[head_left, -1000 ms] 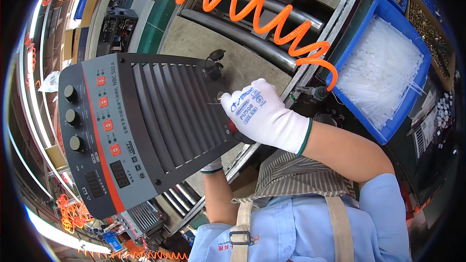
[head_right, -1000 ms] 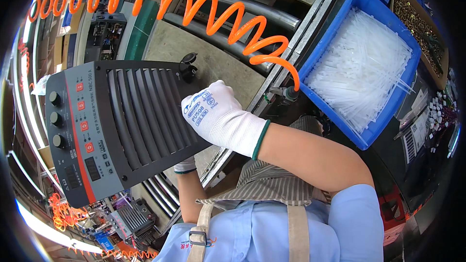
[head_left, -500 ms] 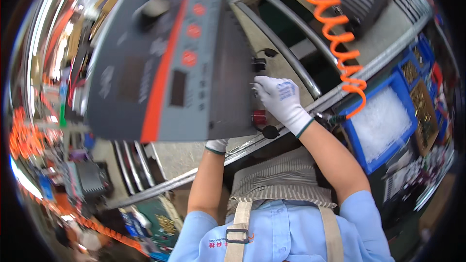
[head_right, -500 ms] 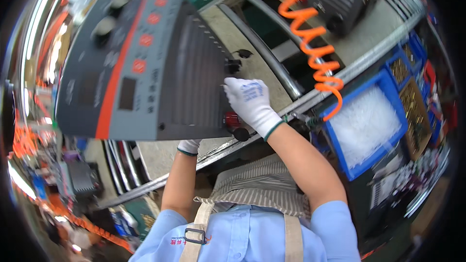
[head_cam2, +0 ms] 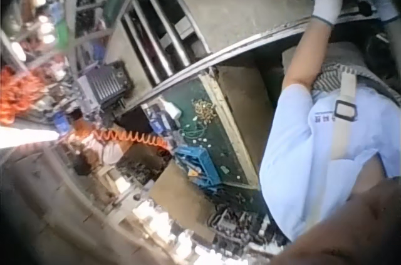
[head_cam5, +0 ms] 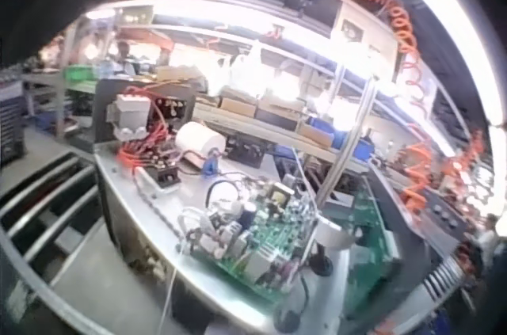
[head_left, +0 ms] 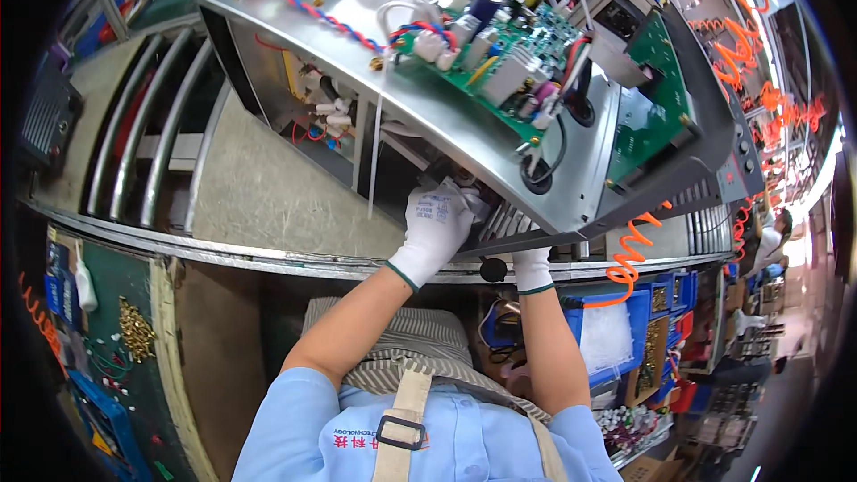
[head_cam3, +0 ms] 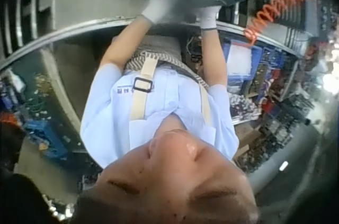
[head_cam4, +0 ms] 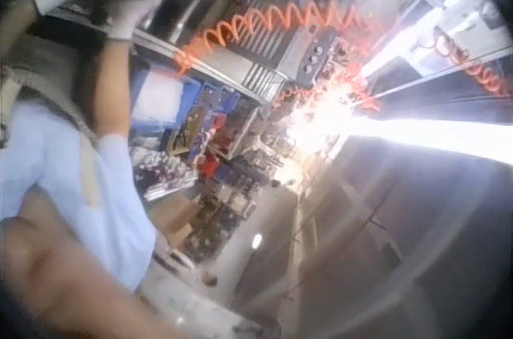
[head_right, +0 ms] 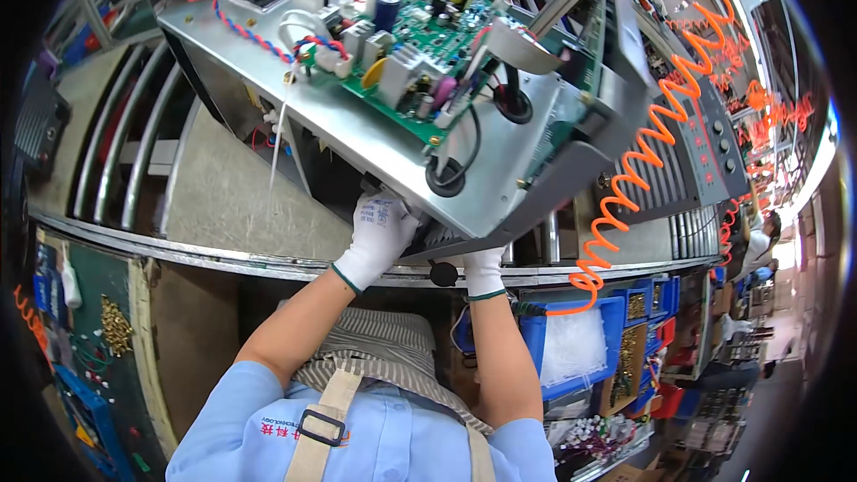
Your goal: The person assembles an electronic device by connecting wires to a circuit board and securing components within a metal casing. They use a screwdriver to tighten screws and organize the internal wiring, working at a station in a factory setting.
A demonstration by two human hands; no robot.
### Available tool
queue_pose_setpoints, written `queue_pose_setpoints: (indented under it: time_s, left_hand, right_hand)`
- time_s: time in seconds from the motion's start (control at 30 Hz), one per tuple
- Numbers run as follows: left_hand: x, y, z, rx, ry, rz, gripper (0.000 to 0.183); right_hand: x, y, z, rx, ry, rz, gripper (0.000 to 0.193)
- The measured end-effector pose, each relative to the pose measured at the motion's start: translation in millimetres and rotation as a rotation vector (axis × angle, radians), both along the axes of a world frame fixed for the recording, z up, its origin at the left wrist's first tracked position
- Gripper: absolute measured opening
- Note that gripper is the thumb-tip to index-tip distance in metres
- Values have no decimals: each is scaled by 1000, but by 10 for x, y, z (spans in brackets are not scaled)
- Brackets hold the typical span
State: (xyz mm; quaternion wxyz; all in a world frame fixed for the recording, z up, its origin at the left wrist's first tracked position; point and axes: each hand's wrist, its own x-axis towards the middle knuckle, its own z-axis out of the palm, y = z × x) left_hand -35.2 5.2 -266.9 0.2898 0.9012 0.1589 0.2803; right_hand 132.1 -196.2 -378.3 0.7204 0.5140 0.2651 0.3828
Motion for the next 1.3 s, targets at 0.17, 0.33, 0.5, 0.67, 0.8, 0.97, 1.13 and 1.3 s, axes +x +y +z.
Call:
queue_pose_setpoints:
  time_s: [0.17, 0.33, 0.5, 0.67, 0.8, 0.97, 1.13, 1.3]
  left_hand:
    - [-113, 18, 60, 12, 38, 23, 9]
    - [3, 86, -245, -343, -301, -157, 10]
    - [-18, 426, 113, -374, 261, -462, 25]
    - [87, 430, 265, -655, 471, -497, 36]
    - [84, 267, 194, -320, 300, -335, 33]
    - [97, 174, 62, -467, 175, -331, 31]
    - [101, 235, 206, -633, 176, -466, 31]
    - [129, 172, 155, -437, 227, -323, 31]
  right_hand:
    - [-112, -43, 54, 896, 796, 402, 48]
    - [-300, 122, 405, 664, 509, 613, 45]
    - [-47, -333, 303, 320, 416, 321, 47]
    - [-83, -348, 367, 250, 425, 298, 45]
    - [-123, -398, 408, 217, 433, 296, 43]
    - [-127, -391, 436, 172, 431, 271, 42]
    - [-179, -292, 431, -36, 263, 237, 40]
    - [-189, -138, 340, -110, 48, 183, 46]
